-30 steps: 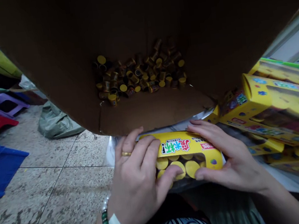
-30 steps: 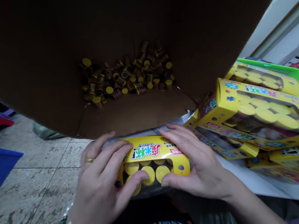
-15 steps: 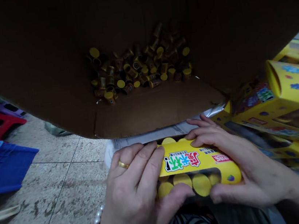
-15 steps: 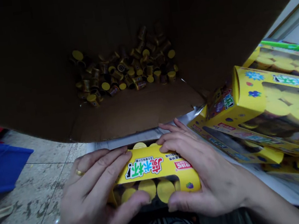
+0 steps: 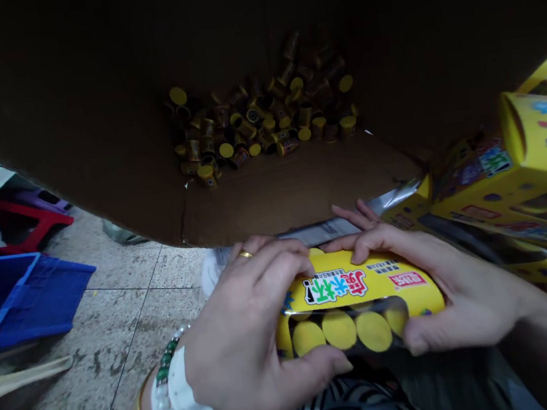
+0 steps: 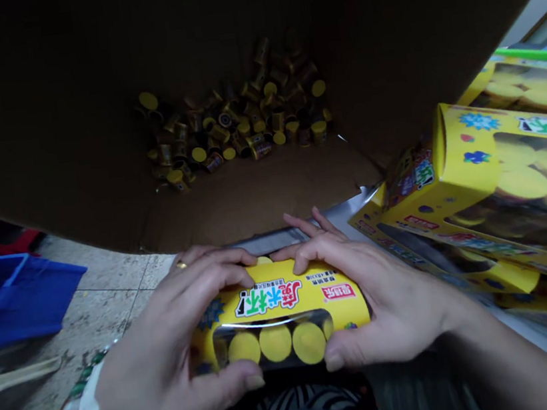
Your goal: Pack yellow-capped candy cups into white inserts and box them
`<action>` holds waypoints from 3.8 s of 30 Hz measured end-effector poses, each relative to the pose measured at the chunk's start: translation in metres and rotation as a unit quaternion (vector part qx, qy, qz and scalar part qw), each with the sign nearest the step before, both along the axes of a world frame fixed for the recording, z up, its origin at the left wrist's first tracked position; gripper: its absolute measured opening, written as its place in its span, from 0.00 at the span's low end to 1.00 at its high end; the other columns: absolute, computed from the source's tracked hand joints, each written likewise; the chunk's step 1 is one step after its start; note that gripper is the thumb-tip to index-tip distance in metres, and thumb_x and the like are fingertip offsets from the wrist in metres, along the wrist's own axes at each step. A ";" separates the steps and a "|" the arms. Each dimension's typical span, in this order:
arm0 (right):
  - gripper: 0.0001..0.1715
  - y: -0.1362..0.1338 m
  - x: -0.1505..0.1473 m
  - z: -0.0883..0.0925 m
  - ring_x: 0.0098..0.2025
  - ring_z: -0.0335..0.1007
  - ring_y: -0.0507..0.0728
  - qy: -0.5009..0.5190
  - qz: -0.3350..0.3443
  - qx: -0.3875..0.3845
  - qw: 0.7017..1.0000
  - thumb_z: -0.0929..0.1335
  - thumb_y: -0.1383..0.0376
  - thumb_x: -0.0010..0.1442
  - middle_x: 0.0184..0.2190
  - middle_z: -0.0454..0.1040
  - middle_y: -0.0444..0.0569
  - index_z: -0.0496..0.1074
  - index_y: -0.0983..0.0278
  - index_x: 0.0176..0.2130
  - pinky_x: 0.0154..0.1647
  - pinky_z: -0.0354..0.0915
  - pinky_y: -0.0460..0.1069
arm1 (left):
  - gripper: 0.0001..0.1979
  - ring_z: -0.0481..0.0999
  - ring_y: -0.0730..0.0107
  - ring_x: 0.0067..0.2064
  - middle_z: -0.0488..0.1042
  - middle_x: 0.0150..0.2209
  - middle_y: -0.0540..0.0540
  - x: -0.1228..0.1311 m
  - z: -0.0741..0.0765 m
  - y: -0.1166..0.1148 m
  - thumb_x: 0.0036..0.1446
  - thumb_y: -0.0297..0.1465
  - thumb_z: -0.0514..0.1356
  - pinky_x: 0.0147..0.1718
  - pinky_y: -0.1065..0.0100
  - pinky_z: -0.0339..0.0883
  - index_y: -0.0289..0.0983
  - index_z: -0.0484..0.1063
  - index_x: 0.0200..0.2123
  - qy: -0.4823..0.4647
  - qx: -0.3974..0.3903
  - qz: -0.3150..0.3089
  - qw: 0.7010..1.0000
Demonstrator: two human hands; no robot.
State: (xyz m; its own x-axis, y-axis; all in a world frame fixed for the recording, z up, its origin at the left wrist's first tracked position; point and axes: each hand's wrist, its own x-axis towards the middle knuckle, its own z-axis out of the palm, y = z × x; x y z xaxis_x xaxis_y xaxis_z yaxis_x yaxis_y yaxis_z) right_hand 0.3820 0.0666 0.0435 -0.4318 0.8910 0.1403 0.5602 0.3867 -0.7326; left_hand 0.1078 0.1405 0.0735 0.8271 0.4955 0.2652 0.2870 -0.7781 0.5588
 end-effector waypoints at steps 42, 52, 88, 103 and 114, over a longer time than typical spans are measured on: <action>0.27 -0.014 -0.016 -0.039 0.62 0.69 0.70 0.124 -0.230 0.069 0.963 0.76 0.53 0.55 0.53 0.77 0.50 0.74 0.54 0.52 0.71 0.53 0.69 | 0.28 0.73 0.49 0.53 0.72 0.51 0.37 -0.012 -0.040 -0.021 0.50 0.42 0.71 0.51 0.43 0.71 0.38 0.74 0.53 -0.128 -0.078 0.292 0.945; 0.27 -0.013 -0.017 -0.041 0.63 0.68 0.70 0.141 -0.209 0.091 0.963 0.77 0.55 0.55 0.53 0.77 0.50 0.73 0.54 0.53 0.71 0.50 0.71 | 0.25 0.72 0.49 0.52 0.73 0.48 0.36 -0.008 -0.033 -0.013 0.50 0.40 0.70 0.49 0.42 0.71 0.36 0.74 0.49 -0.087 0.001 0.245 0.966; 0.25 -0.011 -0.015 -0.039 0.62 0.66 0.66 0.139 -0.190 0.084 0.968 0.76 0.55 0.56 0.53 0.76 0.51 0.73 0.55 0.52 0.64 0.64 0.60 | 0.26 0.68 0.44 0.62 0.80 0.47 0.38 -0.010 -0.029 -0.008 0.51 0.41 0.70 0.58 0.39 0.64 0.36 0.74 0.50 -0.063 0.021 0.206 0.976; 0.24 -0.010 -0.015 -0.034 0.60 0.68 0.67 0.074 -0.175 0.166 0.968 0.74 0.57 0.58 0.53 0.77 0.53 0.73 0.59 0.53 0.66 0.58 0.67 | 0.16 0.67 0.43 0.60 0.70 0.51 0.35 -0.012 -0.026 -0.011 0.56 0.38 0.65 0.59 0.36 0.60 0.35 0.77 0.46 -0.038 0.074 0.228 0.970; 0.26 -0.014 -0.018 -0.028 0.50 0.75 0.67 0.054 -0.184 0.239 0.952 0.78 0.61 0.53 0.44 0.80 0.51 0.75 0.59 0.50 0.59 0.65 0.66 | 0.16 0.64 0.42 0.63 0.67 0.57 0.35 -0.018 -0.029 -0.013 0.58 0.34 0.64 0.58 0.39 0.62 0.37 0.75 0.50 -0.033 0.072 0.201 0.976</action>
State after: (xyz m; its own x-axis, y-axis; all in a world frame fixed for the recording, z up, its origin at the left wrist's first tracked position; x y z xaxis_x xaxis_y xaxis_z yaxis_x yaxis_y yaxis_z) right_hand 0.3639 0.0523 0.0156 -0.0619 0.8020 0.5942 0.6538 0.4824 -0.5829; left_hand 0.0899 0.1277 0.0444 0.5530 0.7295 0.4026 0.5519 -0.6827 0.4789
